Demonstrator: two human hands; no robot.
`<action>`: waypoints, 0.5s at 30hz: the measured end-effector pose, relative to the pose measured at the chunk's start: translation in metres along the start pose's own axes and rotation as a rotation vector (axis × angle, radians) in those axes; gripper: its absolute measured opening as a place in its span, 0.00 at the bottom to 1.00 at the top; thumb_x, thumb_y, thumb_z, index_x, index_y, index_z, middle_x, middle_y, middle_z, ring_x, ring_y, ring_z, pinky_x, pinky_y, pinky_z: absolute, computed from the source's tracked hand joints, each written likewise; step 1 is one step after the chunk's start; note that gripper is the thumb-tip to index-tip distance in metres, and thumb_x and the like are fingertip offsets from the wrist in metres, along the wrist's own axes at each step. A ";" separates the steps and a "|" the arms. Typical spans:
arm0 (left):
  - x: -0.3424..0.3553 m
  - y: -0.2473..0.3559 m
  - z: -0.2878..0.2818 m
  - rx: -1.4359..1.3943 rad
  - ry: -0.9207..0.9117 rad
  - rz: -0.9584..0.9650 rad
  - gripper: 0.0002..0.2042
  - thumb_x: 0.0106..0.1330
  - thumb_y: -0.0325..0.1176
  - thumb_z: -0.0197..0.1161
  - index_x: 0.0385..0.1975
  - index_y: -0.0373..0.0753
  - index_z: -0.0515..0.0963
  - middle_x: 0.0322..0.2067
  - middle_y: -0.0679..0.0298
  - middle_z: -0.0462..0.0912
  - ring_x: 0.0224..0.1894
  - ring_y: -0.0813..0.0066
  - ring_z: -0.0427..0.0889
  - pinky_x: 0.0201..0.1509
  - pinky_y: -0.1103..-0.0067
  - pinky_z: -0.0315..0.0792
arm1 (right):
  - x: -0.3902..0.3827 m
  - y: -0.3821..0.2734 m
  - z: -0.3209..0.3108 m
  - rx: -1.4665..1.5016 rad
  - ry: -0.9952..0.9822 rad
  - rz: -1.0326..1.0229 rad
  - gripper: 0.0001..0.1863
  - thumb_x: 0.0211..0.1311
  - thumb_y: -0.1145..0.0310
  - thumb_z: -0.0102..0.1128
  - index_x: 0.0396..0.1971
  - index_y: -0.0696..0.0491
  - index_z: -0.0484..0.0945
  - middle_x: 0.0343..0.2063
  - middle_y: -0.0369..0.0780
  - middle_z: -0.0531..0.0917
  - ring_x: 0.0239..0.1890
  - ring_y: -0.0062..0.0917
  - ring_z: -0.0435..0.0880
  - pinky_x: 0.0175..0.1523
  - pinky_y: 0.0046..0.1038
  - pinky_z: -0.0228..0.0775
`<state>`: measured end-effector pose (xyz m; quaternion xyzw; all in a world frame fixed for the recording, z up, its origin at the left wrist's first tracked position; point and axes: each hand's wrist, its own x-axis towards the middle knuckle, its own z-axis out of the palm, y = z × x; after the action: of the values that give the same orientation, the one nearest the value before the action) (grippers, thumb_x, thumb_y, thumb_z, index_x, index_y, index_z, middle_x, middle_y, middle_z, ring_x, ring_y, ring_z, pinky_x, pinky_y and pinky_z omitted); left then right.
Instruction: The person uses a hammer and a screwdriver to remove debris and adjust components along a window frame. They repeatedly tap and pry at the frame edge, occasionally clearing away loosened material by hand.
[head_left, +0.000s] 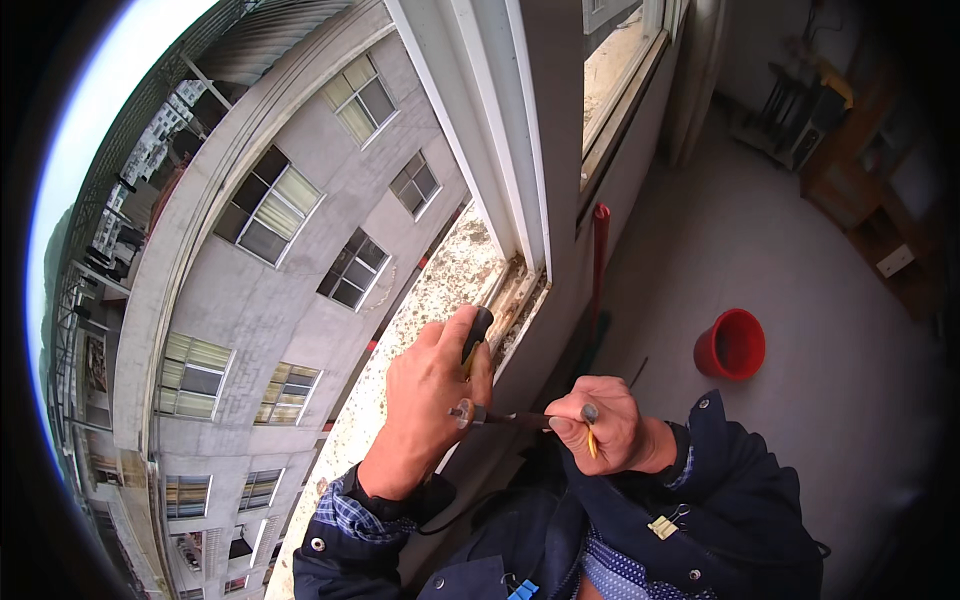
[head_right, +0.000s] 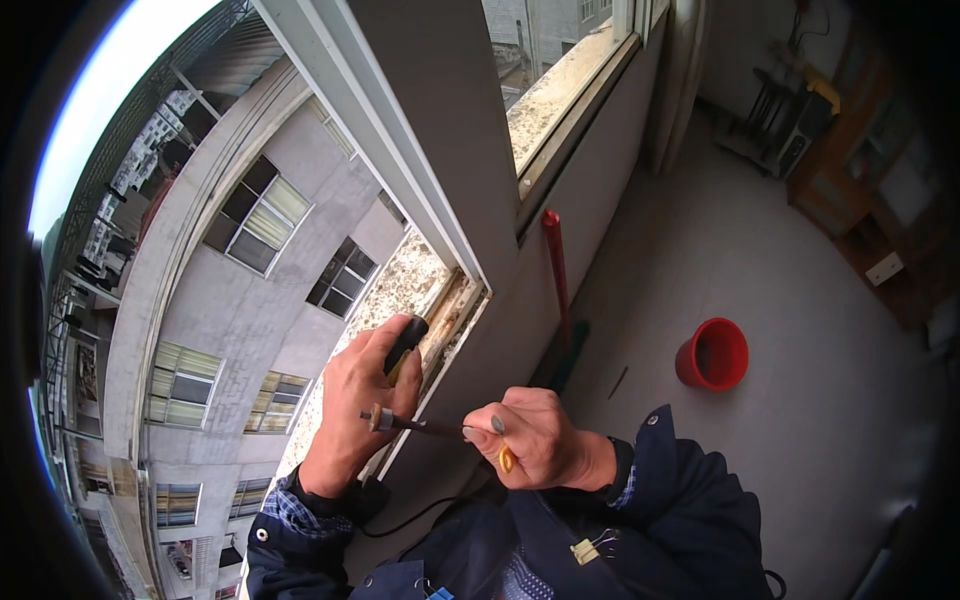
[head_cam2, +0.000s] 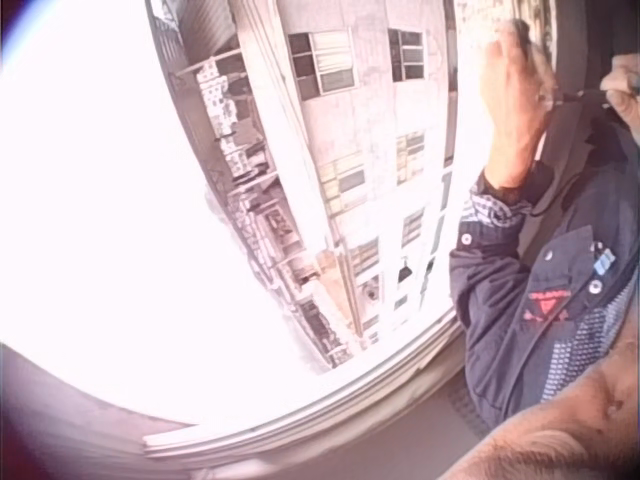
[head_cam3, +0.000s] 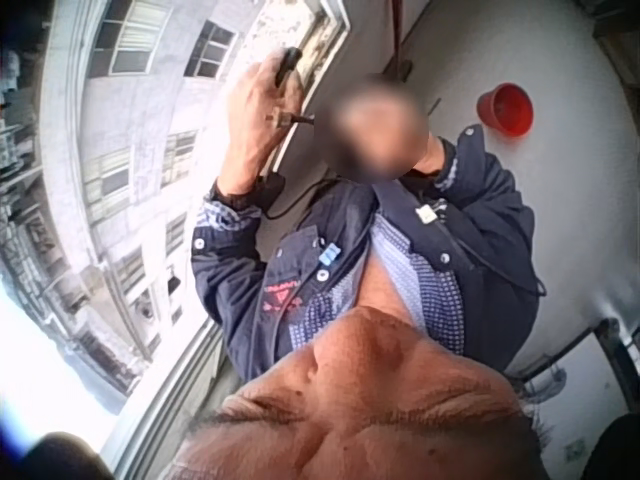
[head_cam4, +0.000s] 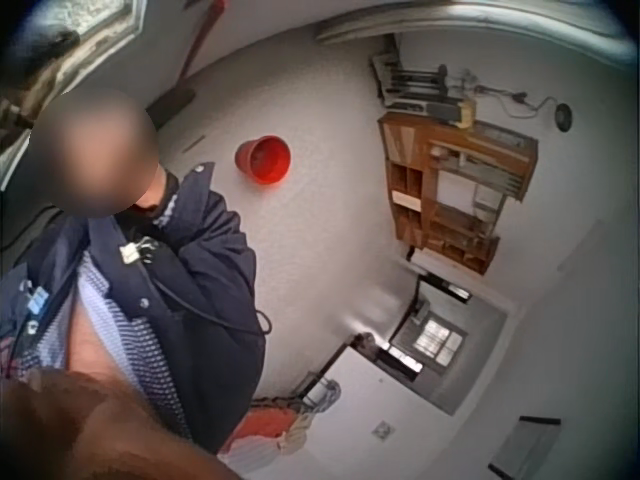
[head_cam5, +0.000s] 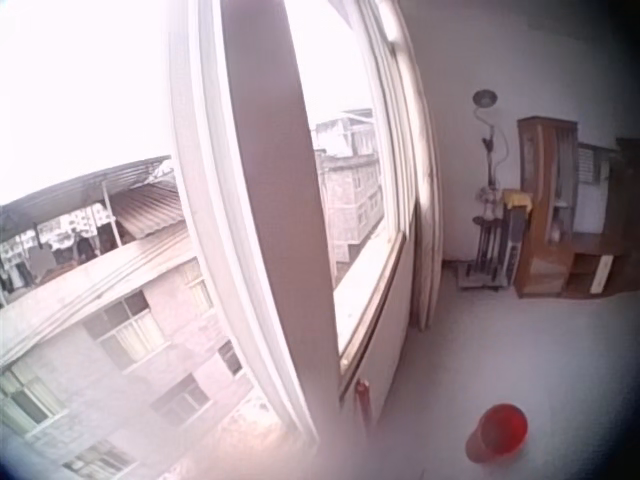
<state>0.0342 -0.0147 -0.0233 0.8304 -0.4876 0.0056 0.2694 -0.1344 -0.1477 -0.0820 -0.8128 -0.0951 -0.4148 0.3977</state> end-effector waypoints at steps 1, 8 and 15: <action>-0.001 -0.001 -0.001 0.014 -0.021 -0.002 0.19 0.63 0.33 0.66 0.54 0.41 0.77 0.31 0.52 0.80 0.29 0.48 0.82 0.32 0.60 0.75 | 0.001 0.000 0.000 -0.002 -0.003 0.005 0.06 0.60 0.82 0.62 0.34 0.56 0.76 0.26 0.37 0.82 0.16 0.31 0.74 0.24 0.31 0.64; -0.008 0.002 0.004 0.003 0.029 -0.009 0.16 0.62 0.29 0.66 0.51 0.37 0.80 0.29 0.52 0.82 0.26 0.51 0.83 0.29 0.65 0.76 | 0.001 0.001 -0.002 -0.013 -0.018 0.027 0.05 0.60 0.81 0.63 0.34 0.57 0.76 0.26 0.38 0.83 0.16 0.32 0.74 0.25 0.31 0.64; -0.005 0.005 0.015 0.105 0.072 0.044 0.17 0.63 0.30 0.67 0.51 0.38 0.79 0.28 0.53 0.81 0.24 0.51 0.83 0.27 0.64 0.76 | 0.003 0.005 -0.003 -0.010 -0.037 0.050 0.05 0.60 0.80 0.64 0.34 0.57 0.77 0.26 0.38 0.82 0.17 0.32 0.74 0.25 0.32 0.64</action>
<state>0.0237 -0.0191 -0.0356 0.8319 -0.4947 0.0667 0.2425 -0.1320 -0.1539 -0.0818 -0.8244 -0.0798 -0.3901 0.4022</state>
